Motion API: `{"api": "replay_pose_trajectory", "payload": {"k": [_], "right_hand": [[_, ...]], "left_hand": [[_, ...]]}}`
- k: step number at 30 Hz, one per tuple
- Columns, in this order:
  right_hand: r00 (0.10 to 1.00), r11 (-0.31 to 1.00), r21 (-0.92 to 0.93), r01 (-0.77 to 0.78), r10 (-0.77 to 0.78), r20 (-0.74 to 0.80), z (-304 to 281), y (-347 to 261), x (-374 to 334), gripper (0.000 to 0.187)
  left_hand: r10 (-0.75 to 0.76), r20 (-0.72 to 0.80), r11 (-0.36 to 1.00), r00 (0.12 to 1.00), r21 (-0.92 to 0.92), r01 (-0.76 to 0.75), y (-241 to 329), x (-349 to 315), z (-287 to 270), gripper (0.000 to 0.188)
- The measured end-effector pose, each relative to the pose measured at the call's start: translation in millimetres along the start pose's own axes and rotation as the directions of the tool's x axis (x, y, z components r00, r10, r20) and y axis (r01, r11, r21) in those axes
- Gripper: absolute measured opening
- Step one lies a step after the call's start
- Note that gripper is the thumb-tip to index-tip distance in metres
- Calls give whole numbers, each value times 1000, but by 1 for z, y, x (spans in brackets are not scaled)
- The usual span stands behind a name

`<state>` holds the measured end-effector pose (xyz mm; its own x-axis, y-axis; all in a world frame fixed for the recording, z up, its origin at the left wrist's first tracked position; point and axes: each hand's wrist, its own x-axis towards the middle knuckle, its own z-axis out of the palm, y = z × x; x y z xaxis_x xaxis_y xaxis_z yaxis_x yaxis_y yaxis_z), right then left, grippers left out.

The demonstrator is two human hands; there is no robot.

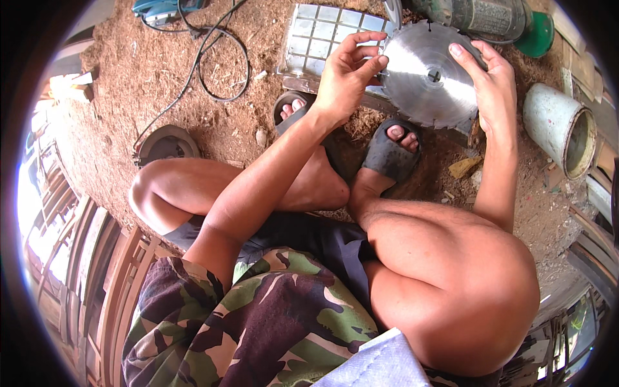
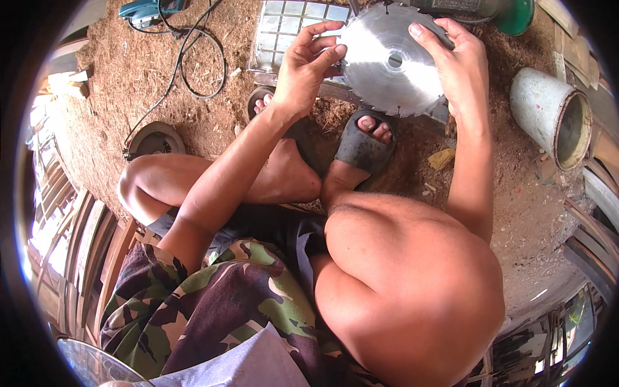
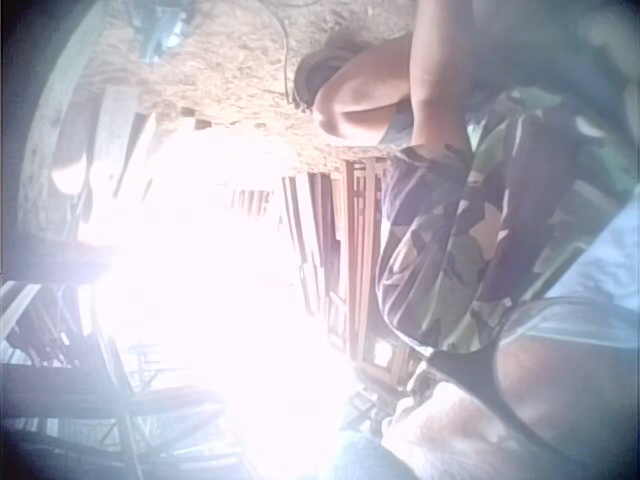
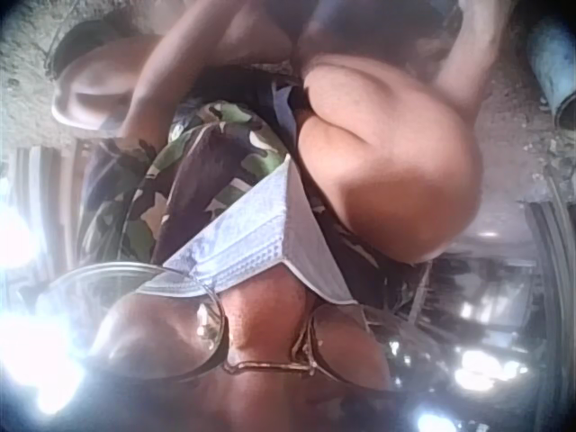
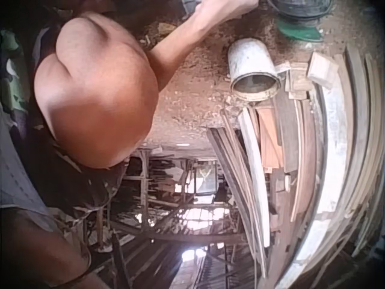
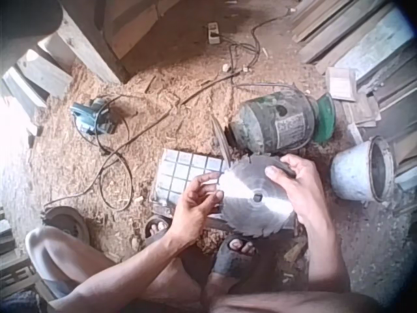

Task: The person applies a substance from a container onto a circular saw blade by hand and rubs the blade surfaces.

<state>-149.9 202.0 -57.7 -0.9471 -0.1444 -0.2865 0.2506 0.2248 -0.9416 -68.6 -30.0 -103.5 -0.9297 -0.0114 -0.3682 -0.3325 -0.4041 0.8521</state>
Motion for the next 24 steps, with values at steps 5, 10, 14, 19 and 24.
{"api": "replay_pose_trajectory", "payload": {"k": [5,10,14,19,24], "right_hand": [[1000,1000,19,-6,7,-7,0,3,-1,38],[999,1000,5,-16,16,-47,3,5,-3,40],[999,1000,1,-15,15,-45,3,6,-4,43],[998,1000,5,-8,8,-69,4,7,-5,45],[997,1000,-9,-10,9,-78,3,11,-3,47]], "left_hand": [[6,5,1000,1000,-7,-6,0,1,0,42],[7,-20,1000,1000,0,-7,2,0,2,38],[13,-20,1000,1000,4,-13,1,0,1,38],[13,-24,1000,1000,9,-13,0,0,1,38],[19,-20,1000,1000,5,-18,-1,0,0,38]]}}
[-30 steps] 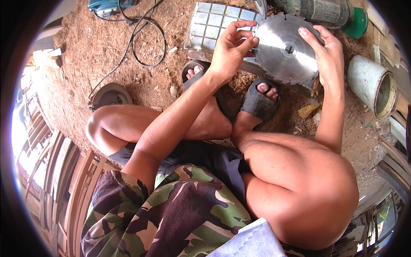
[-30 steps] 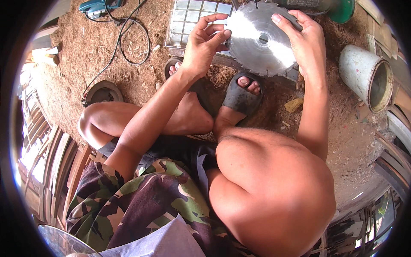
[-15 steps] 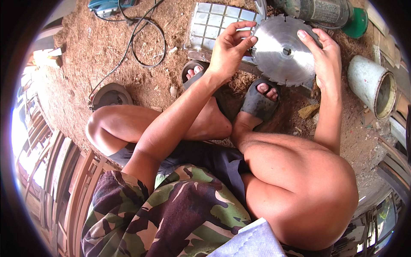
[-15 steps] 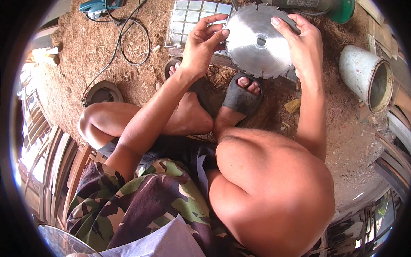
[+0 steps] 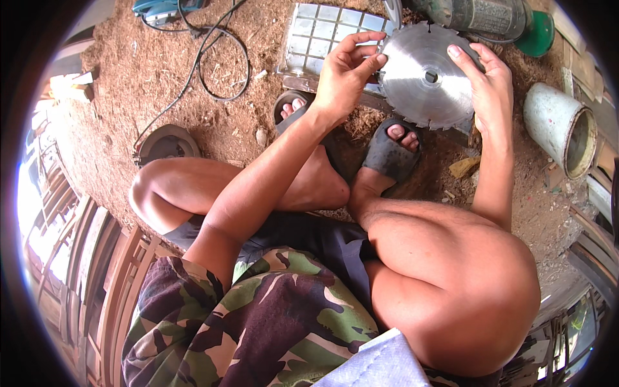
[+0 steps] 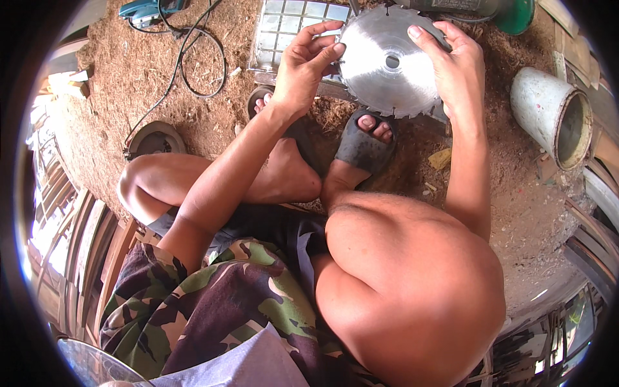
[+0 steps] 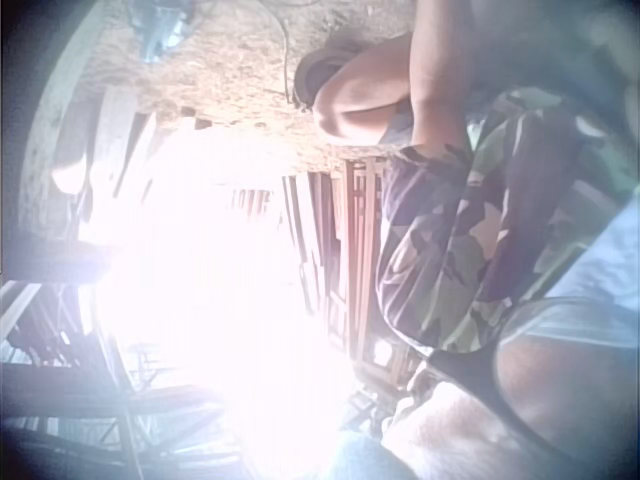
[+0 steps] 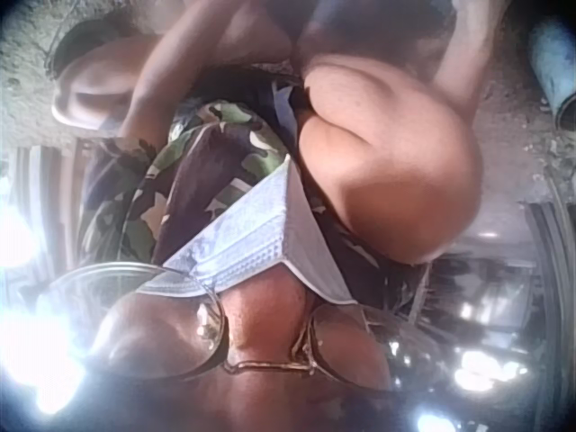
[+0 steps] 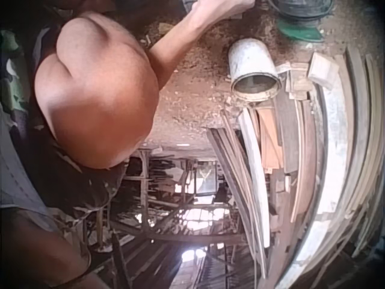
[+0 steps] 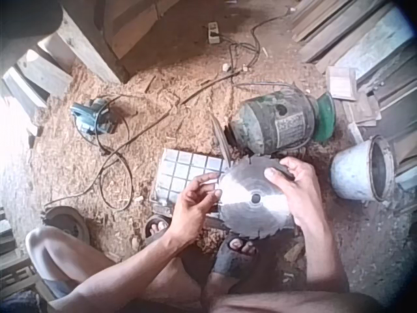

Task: The person applies a substance from a container onto a circular saw blade by hand and rubs the blade surfaces.

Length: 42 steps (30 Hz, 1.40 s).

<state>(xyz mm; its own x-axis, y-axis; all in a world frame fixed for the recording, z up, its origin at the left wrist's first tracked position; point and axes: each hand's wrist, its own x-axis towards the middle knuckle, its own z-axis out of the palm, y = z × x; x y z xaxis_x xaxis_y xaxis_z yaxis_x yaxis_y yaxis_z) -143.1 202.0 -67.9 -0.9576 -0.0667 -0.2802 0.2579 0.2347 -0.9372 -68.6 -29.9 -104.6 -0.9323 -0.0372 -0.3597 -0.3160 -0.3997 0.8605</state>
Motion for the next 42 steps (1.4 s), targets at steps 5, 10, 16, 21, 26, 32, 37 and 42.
{"api": "replay_pose_trajectory", "payload": {"k": [5,10,16,21,26,32,37,42], "right_hand": [[1000,999,36,-10,10,13,1,-4,-2,50],[1000,1000,17,-11,11,-24,2,-1,-2,53],[999,1000,25,3,-2,-45,3,1,-2,51],[1000,999,41,-9,10,-26,3,-1,-3,45],[999,999,42,-8,9,-35,4,-1,-4,41],[999,999,49,9,-7,-38,4,2,-4,38],[999,998,62,1,3,-51,7,2,-4,34],[999,999,48,22,-20,-43,5,-3,-5,33]], "left_hand": [[-3,-16,1000,1000,4,3,2,0,0,38],[-2,-7,1000,1000,13,3,1,0,-1,38],[-9,-9,1000,1000,9,9,4,-1,1,38],[-11,-11,1000,1000,10,11,4,0,0,38],[-7,-6,1000,1000,4,7,3,0,-1,37],[-8,-13,1000,1000,-21,8,6,0,2,37],[-15,12,1000,1000,-2,15,3,1,-4,38],[-11,-13,999,1000,-42,11,6,1,3,38]]}}
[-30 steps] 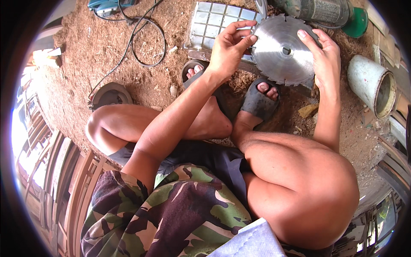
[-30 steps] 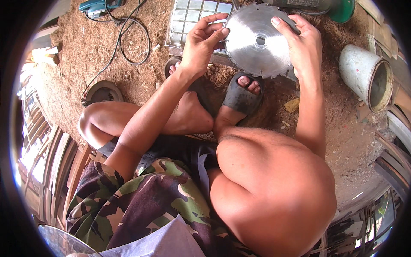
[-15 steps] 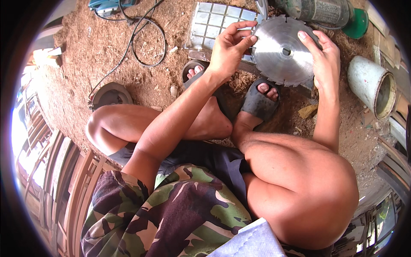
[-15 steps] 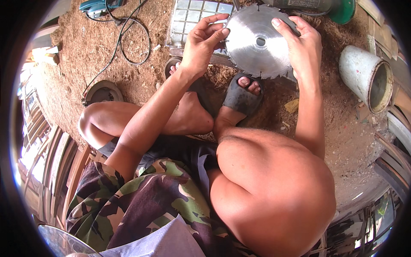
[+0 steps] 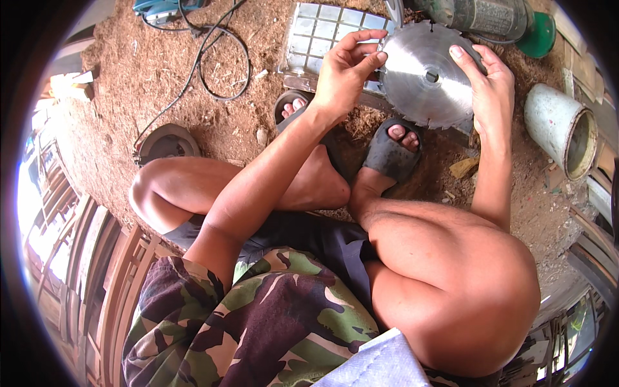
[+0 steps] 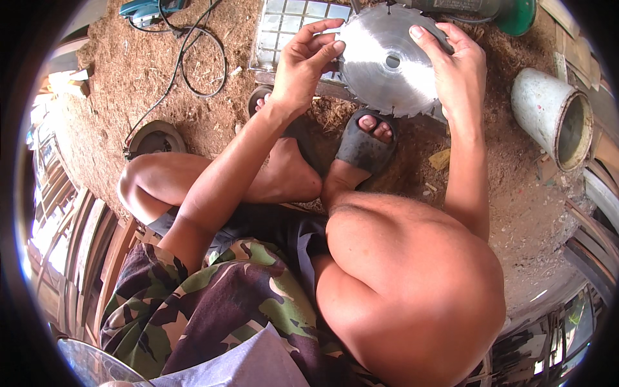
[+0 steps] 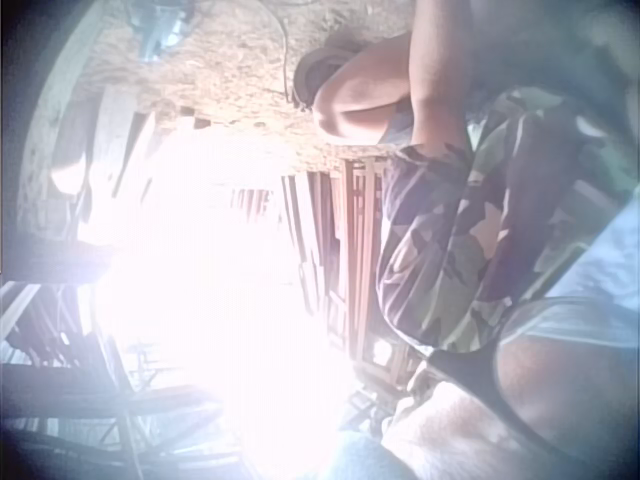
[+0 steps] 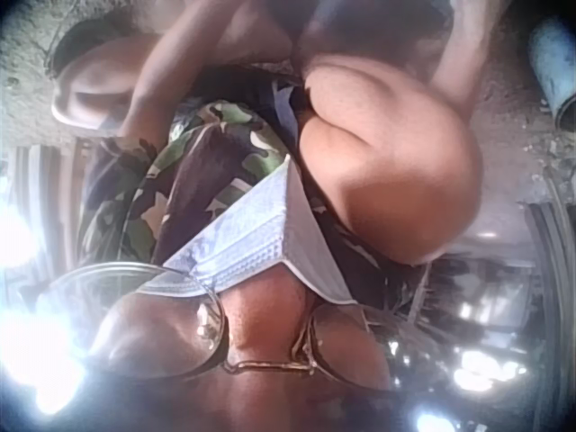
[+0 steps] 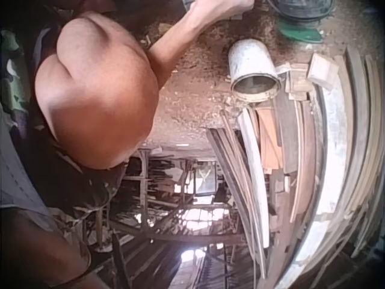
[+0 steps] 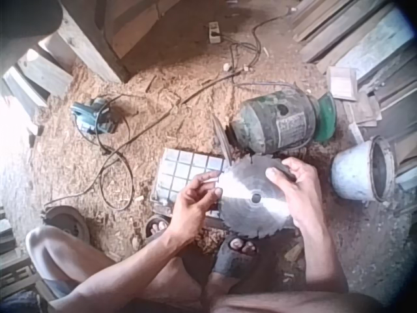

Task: The person applies a substance from a container onto a circular saw blade by hand and rubs the blade surfaces.

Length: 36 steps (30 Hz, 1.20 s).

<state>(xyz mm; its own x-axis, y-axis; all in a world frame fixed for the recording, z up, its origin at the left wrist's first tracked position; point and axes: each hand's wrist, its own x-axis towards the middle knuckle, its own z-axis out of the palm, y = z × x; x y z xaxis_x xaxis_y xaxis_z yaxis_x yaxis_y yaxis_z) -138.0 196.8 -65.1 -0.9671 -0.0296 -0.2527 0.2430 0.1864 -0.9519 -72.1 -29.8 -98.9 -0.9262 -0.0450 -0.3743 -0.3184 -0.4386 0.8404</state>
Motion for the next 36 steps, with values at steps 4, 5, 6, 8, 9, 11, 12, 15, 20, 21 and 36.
{"api": "replay_pose_trajectory", "payload": {"k": [4,5,6,8,9,11,12,15,20,21,36], "right_hand": [[1000,1000,8,0,0,-13,2,2,0,32],[1000,1000,-2,6,-6,-11,2,2,1,32],[1000,1000,-12,11,-11,-10,1,3,1,32],[1000,1000,-17,13,-13,-11,1,2,1,32],[1000,1000,-11,13,-13,-14,1,1,0,32],[1000,1000,-8,5,-5,-21,1,1,0,33],[1000,1000,-9,-3,3,-25,1,3,0,34],[1000,1000,7,6,-6,-11,1,5,1,35],[999,999,-38,34,-35,-9,0,1,-3,34],[999,997,-64,43,-44,-6,0,0,-5,33],[960,953,-190,235,-197,199,1,-55,-37,16]], "left_hand": [[3,7,999,1000,32,-3,-3,1,-4,38],[3,8,1000,1000,30,-4,-3,1,-4,38],[3,10,1000,1000,27,-3,-2,1,-3,38],[0,6,1000,1000,3,0,-1,0,-1,37],[1,4,1000,1000,-8,-1,0,0,0,37],[-4,4,1000,1000,9,4,-1,0,-2,37],[-7,3,1000,1000,19,7,-2,0,-3,37],[-8,10,1000,1000,22,8,-2,1,-3,37],[-7,18,1000,1000,30,7,-3,0,-4,35],[-6,24,999,1000,33,5,-3,-1,-5,35],[51,124,999,991,-14,-50,-4,0,-11,37]]}}
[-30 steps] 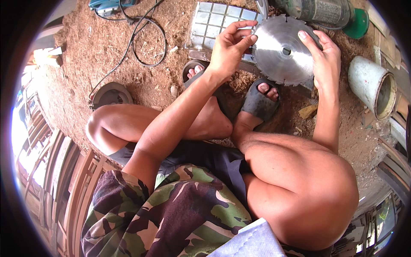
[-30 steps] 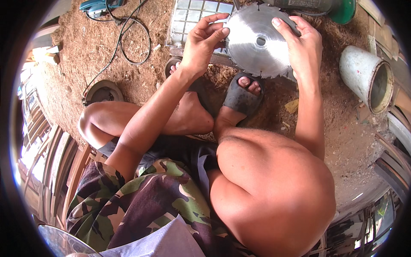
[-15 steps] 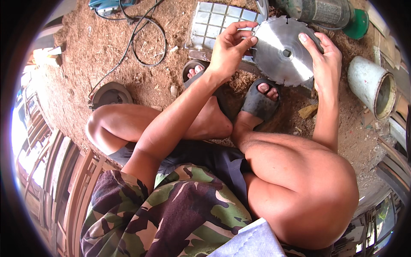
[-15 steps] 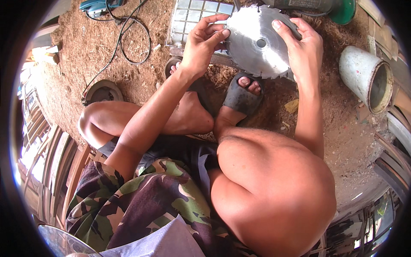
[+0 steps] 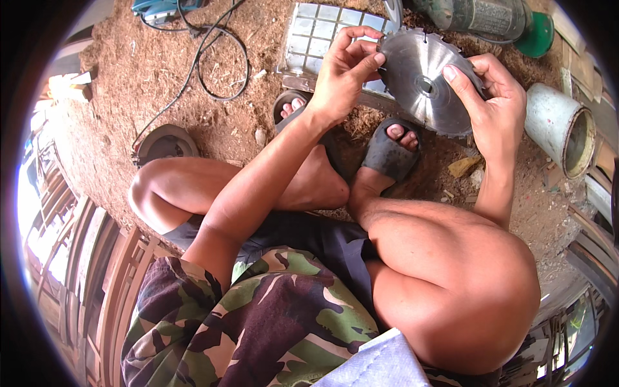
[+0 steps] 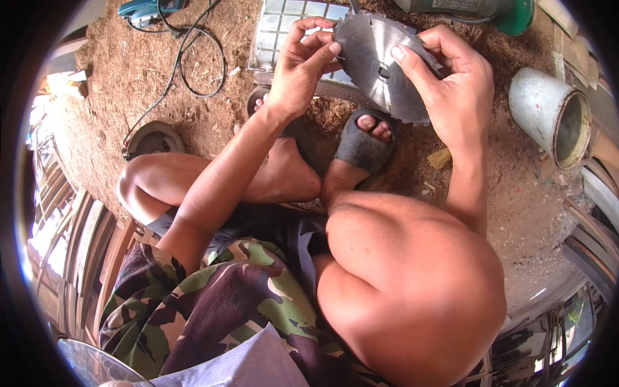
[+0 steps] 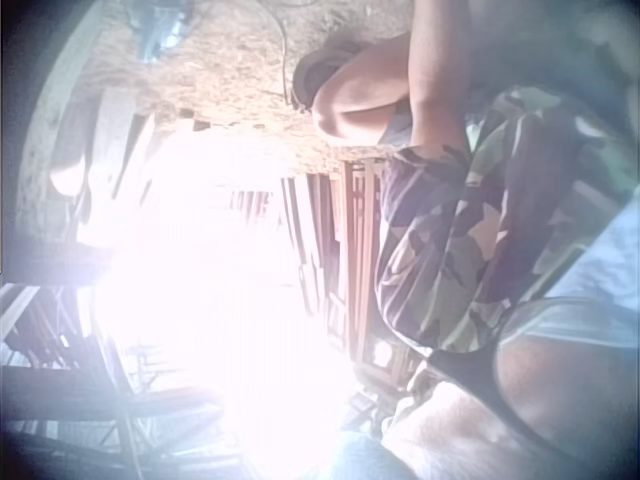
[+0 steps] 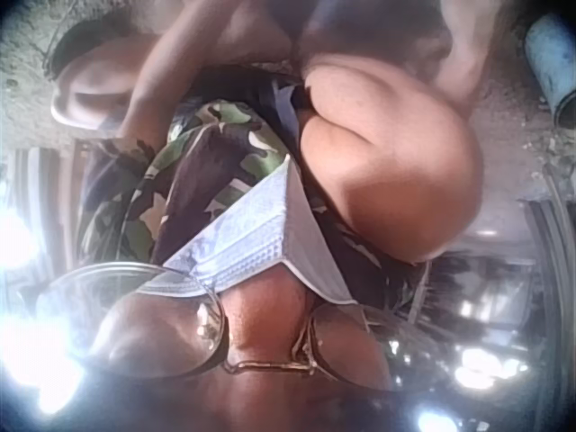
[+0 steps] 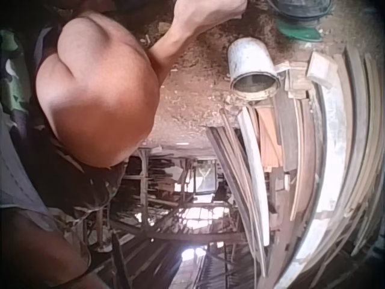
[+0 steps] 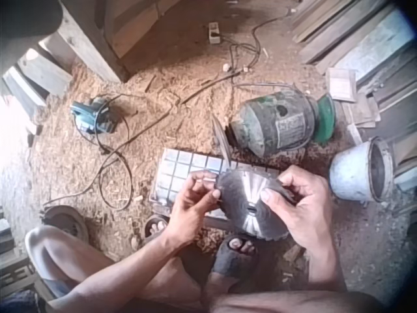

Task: The person applies a substance from a container onto a circular saw blade by hand and rubs the blade surfaces.

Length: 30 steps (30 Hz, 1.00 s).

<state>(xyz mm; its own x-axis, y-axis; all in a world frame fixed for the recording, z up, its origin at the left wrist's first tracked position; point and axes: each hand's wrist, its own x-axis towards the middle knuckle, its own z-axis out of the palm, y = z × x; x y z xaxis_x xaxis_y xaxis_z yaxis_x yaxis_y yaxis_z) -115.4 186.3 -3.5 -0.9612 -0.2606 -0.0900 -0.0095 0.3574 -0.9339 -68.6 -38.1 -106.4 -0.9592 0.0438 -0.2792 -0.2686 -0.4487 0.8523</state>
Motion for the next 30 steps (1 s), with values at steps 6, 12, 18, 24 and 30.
{"api": "replay_pose_trajectory", "payload": {"k": [6,12,18,24,30], "right_hand": [[1000,998,-56,25,-25,4,0,-2,-4,15],[997,988,-131,83,-82,10,5,-25,-16,14],[995,980,-170,99,-99,7,3,-28,-17,12],[1000,987,-160,-1,5,20,-1,-4,-2,20],[992,988,-99,-117,112,-56,0,33,13,27]], "left_hand": [[8,9,999,1000,-36,-8,0,-1,2,36],[138,-1,989,990,46,-138,-2,-3,10,39],[182,15,982,983,41,-182,-3,-3,13,39],[76,50,977,996,195,-84,1,-2,4,33],[72,28,964,997,254,-77,5,-2,8,32]]}}
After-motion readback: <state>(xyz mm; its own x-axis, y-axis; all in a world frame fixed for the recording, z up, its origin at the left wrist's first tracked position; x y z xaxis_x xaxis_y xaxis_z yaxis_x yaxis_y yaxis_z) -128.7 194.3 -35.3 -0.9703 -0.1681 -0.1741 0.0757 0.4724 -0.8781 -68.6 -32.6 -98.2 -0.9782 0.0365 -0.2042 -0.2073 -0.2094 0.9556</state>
